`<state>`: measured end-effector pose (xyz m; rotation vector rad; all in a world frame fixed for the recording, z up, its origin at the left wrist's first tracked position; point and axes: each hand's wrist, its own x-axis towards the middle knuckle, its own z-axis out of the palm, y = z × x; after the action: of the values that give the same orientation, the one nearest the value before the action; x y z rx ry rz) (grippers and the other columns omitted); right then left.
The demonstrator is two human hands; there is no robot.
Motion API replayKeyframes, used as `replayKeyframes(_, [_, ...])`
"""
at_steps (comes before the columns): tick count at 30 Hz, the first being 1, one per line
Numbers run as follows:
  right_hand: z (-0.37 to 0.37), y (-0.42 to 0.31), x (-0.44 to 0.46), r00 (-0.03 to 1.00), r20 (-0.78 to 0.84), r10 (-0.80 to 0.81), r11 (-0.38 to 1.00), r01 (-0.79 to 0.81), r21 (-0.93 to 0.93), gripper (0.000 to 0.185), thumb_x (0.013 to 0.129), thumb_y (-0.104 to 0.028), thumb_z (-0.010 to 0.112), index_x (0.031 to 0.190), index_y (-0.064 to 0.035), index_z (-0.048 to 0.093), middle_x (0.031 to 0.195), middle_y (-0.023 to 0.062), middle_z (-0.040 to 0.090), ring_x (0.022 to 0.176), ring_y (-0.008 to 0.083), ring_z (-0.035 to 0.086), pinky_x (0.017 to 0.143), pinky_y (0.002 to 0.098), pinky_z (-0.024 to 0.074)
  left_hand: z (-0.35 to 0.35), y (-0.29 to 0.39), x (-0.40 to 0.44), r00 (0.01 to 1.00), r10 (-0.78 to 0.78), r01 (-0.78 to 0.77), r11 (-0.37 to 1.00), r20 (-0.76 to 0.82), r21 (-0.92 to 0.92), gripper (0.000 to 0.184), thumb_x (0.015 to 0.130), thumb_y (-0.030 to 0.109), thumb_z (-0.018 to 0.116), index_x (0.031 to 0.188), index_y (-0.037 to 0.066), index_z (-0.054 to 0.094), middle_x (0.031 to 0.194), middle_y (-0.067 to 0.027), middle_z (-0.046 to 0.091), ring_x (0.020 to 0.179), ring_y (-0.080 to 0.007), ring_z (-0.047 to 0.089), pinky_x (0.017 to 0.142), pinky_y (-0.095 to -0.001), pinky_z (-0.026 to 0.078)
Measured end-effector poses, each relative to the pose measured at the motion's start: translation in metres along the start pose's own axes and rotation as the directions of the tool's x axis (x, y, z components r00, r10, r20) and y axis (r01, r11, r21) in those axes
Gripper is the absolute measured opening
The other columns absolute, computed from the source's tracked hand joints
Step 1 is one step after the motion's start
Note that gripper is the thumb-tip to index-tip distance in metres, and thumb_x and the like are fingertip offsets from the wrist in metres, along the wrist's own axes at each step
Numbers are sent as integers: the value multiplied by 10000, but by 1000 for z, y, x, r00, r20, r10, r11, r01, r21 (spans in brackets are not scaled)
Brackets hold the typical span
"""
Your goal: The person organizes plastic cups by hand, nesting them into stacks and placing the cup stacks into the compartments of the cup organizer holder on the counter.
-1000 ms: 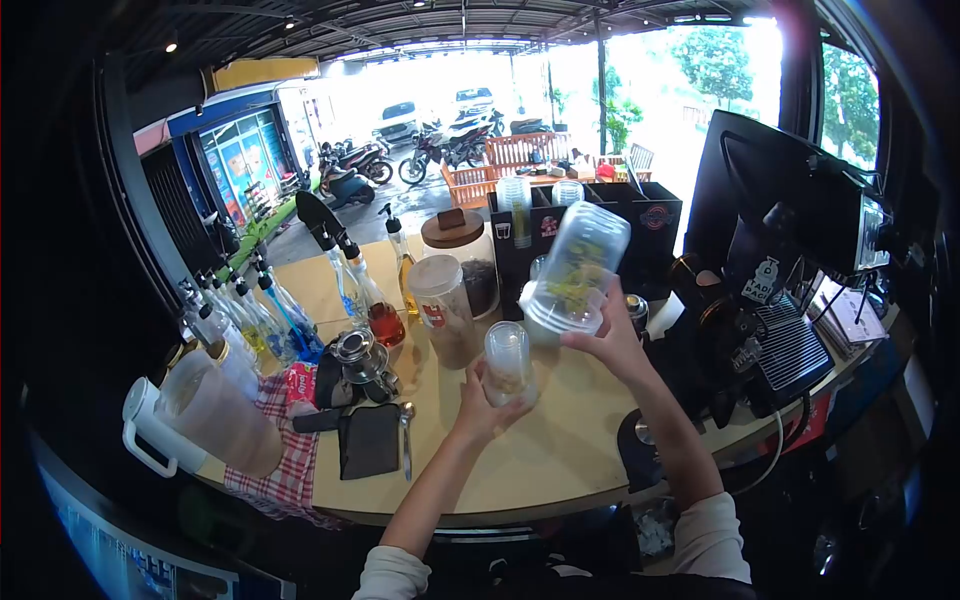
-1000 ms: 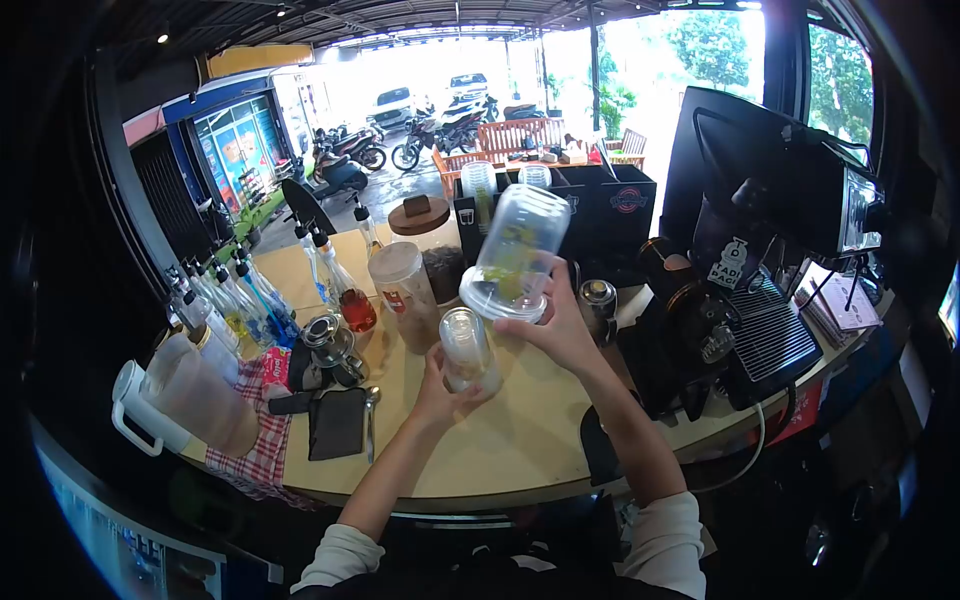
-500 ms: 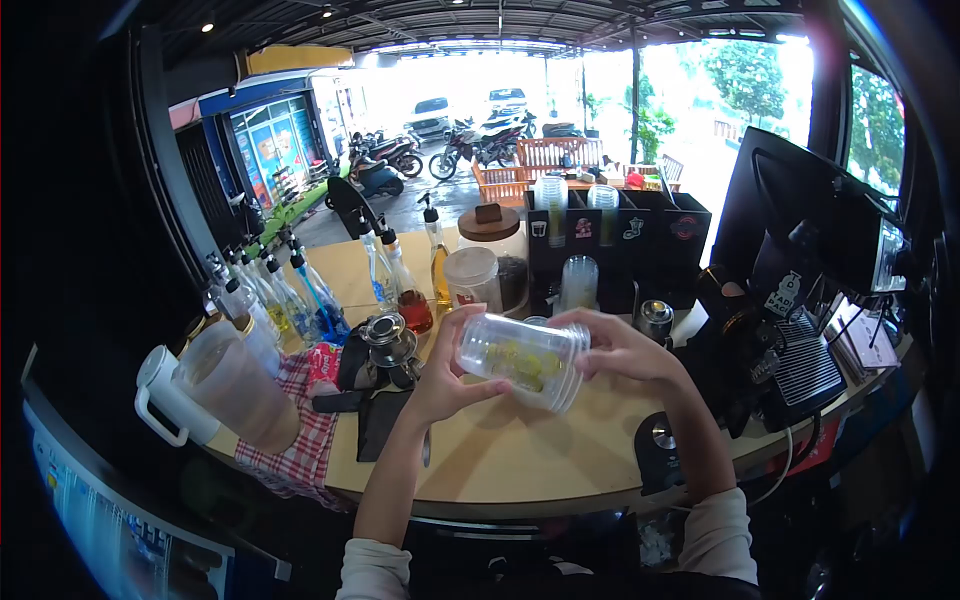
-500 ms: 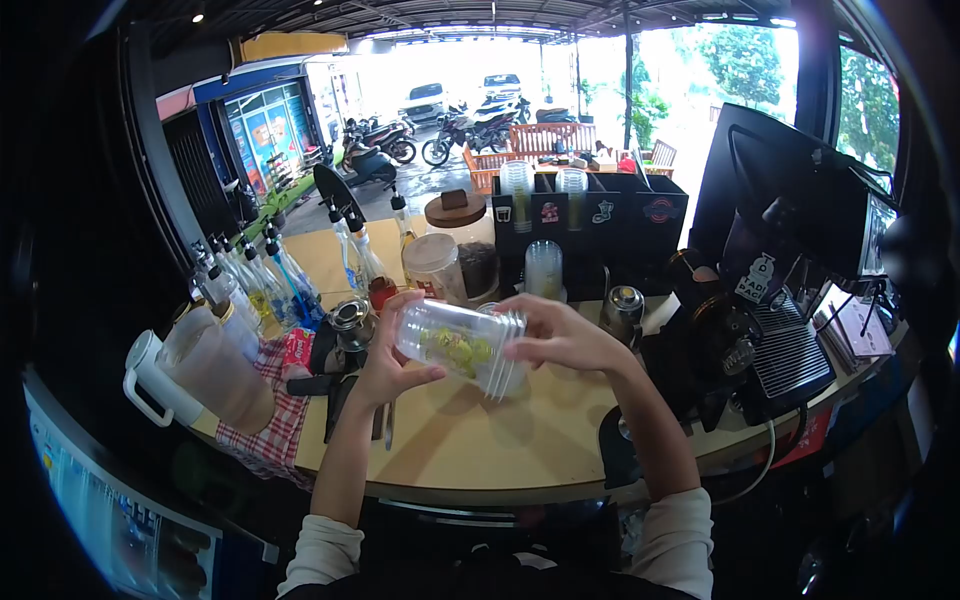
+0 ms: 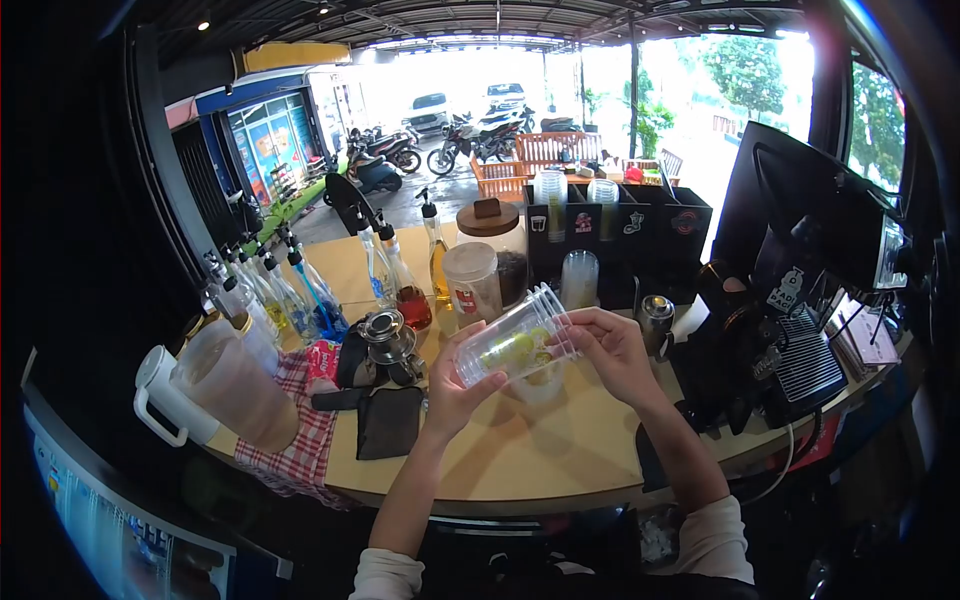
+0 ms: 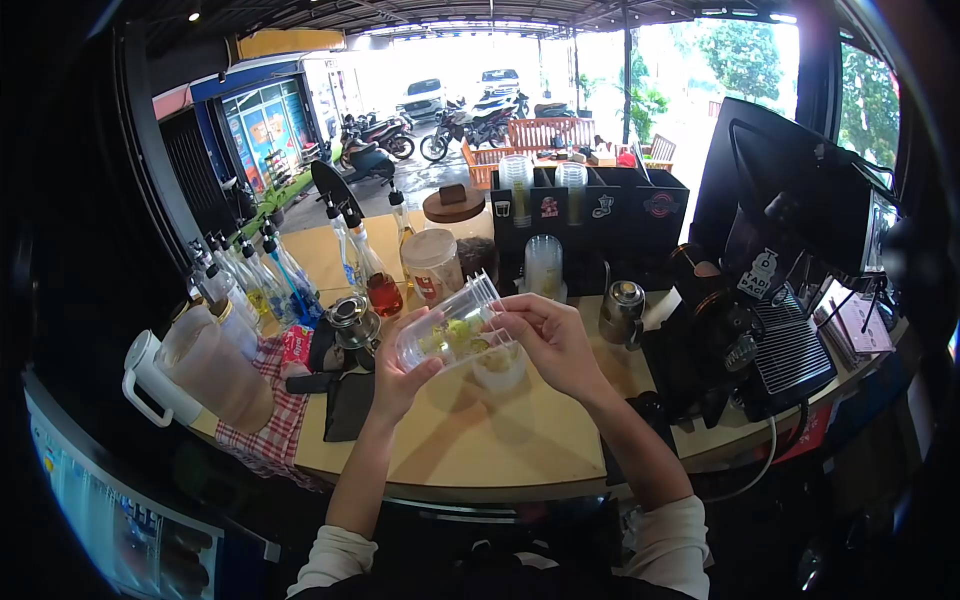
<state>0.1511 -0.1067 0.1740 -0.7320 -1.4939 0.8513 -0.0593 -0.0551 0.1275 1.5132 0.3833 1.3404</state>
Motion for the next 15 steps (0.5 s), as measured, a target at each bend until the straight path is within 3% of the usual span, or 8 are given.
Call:
replayKeyframes(3, [-1, -1, -2, 997, -26, -72, 997, 72, -30, 206, 916, -79, 495, 1057, 60, 550, 914, 117, 640, 830, 134, 620, 749, 254, 505, -2, -3, 2, 1000, 7, -8, 1000, -22, -11, 665, 721, 170, 747, 1260, -24, 408, 1200, -121, 519, 1097, -173, 505, 947, -308, 405])
replayKeyframes(13, [0, -12, -2, 997, -75, -19, 999, 15, -49, 166, 912, -67, 495, 1014, 53, 546, 913, 118, 641, 833, 127, 619, 739, 251, 502, -1, -6, 3, 1000, -22, 22, 1000, -17, -18, 631, 729, 182, 736, 1244, -20, 432, 1167, -115, 547, 1078, -167, 516, 941, -301, 400])
replayKeyframes(15, [-3, -13, -2, 995, -96, -37, 986, 20, -164, 164, 906, -69, 505, 1008, 54, 544, 899, 114, 646, 829, 120, 619, 730, 250, 499, -3, -9, 4, 999, -33, 33, 998, -9, -47, 601, 758, 176, 703, 1251, -22, 421, 1162, -115, 547, 1071, -178, 527, 942, -318, 414])
